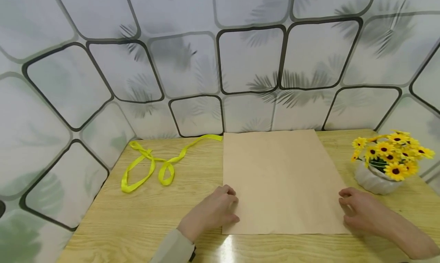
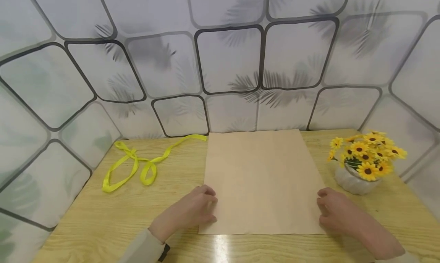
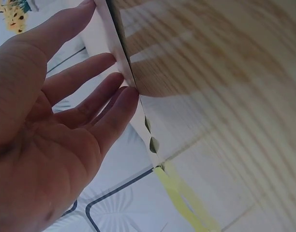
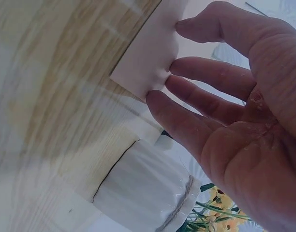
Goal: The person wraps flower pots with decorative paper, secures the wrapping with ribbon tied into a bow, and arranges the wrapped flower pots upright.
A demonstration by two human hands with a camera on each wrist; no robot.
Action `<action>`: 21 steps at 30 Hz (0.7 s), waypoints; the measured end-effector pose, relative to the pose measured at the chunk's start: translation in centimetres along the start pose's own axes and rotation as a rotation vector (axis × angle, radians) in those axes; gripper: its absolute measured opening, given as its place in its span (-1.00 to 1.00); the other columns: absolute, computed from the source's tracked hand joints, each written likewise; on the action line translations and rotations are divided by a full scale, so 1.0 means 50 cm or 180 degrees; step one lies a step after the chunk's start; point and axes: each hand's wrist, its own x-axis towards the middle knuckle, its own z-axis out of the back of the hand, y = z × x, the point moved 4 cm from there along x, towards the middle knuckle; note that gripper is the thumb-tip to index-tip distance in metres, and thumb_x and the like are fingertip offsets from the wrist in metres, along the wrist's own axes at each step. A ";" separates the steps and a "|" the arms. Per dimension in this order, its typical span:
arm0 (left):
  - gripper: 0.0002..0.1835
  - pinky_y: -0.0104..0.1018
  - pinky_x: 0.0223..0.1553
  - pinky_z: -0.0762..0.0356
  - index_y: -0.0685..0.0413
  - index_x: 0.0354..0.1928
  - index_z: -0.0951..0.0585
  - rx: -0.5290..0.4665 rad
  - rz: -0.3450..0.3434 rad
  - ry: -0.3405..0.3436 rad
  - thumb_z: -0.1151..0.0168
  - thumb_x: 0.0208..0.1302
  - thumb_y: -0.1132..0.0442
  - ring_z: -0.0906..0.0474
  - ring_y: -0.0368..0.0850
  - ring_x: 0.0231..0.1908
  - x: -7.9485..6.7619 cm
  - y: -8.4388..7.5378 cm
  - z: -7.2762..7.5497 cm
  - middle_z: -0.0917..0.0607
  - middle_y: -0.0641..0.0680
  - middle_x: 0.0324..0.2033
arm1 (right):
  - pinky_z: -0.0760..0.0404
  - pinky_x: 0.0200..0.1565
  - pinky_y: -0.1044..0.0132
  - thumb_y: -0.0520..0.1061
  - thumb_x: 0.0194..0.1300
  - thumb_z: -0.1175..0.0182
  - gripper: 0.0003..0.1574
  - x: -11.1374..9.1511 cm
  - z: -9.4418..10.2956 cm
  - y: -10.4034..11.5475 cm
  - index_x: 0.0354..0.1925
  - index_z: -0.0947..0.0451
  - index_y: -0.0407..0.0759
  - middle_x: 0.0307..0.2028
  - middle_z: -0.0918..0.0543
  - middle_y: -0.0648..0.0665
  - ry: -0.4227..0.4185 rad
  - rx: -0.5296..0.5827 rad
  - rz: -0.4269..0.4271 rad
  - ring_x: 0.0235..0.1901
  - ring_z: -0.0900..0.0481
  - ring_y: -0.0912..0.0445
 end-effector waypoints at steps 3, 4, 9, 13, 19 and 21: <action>-0.52 -0.30 0.15 -0.60 0.15 0.10 -0.71 -0.0001 0.0018 0.0008 -0.50 0.23 0.03 -0.54 -0.08 0.13 -0.005 0.004 -0.002 -0.60 0.07 0.17 | -0.67 -0.09 -0.06 -0.14 0.05 -0.45 -0.50 0.001 -0.001 0.001 -0.07 -0.71 -0.44 0.00 -0.66 -0.35 0.0012 -0.0018 -0.0021 -0.06 -0.68 -0.22; -0.52 -0.29 0.17 -0.60 0.15 0.11 -0.71 -0.0010 0.0032 0.0011 -0.50 0.23 0.04 -0.54 -0.08 0.14 -0.007 0.006 -0.002 -0.60 0.07 0.17 | -0.67 -0.10 -0.06 -0.13 0.06 -0.46 -0.49 0.000 -0.001 0.003 -0.06 -0.70 -0.43 0.00 -0.67 -0.35 -0.0007 -0.0011 -0.0006 -0.06 -0.68 -0.23; -0.52 -0.08 0.34 -0.50 0.18 0.12 -0.70 -0.0160 0.0064 0.0020 -0.50 0.24 0.06 -0.54 -0.04 0.17 -0.018 0.017 -0.001 -0.59 0.08 0.18 | -0.69 -0.11 -0.04 -0.09 0.15 -0.46 -0.49 -0.012 0.006 0.013 0.00 -0.69 -0.38 0.04 -0.68 -0.38 -0.0238 0.0132 -0.0079 -0.03 -0.69 -0.24; -0.53 -0.14 0.26 -0.56 0.16 0.11 -0.70 -0.0303 0.0046 0.0023 -0.51 0.23 0.07 -0.54 -0.05 0.17 -0.022 0.022 0.000 -0.59 0.06 0.17 | -0.72 -0.25 0.12 -0.15 0.23 -0.43 -0.61 -0.029 0.027 0.006 -0.01 -0.70 -0.33 0.01 -0.70 -0.37 -0.0498 0.0355 -0.0247 -0.12 -0.72 -0.19; -0.53 -0.18 0.20 -0.59 0.16 0.10 -0.70 -0.0359 0.0051 0.0018 -0.51 0.22 0.07 -0.55 -0.04 0.16 -0.025 0.023 0.001 -0.59 0.07 0.16 | -0.67 -0.41 0.13 -0.16 0.34 -0.33 -0.88 -0.061 0.073 -0.026 -0.25 -0.74 -0.19 -0.32 -0.77 -0.09 -0.0629 0.0268 -0.0755 -0.38 -0.69 0.02; -0.53 -0.13 0.25 -0.57 0.16 0.10 -0.70 -0.0335 0.0046 0.0007 -0.52 0.22 0.07 -0.56 -0.04 0.16 -0.025 0.023 0.002 -0.60 0.07 0.16 | -0.64 -0.41 0.08 -0.14 0.35 -0.32 -0.83 -0.074 0.081 -0.041 -0.29 -0.74 -0.23 -0.40 -0.75 -0.05 -0.0595 0.0208 -0.0943 -0.44 -0.65 0.05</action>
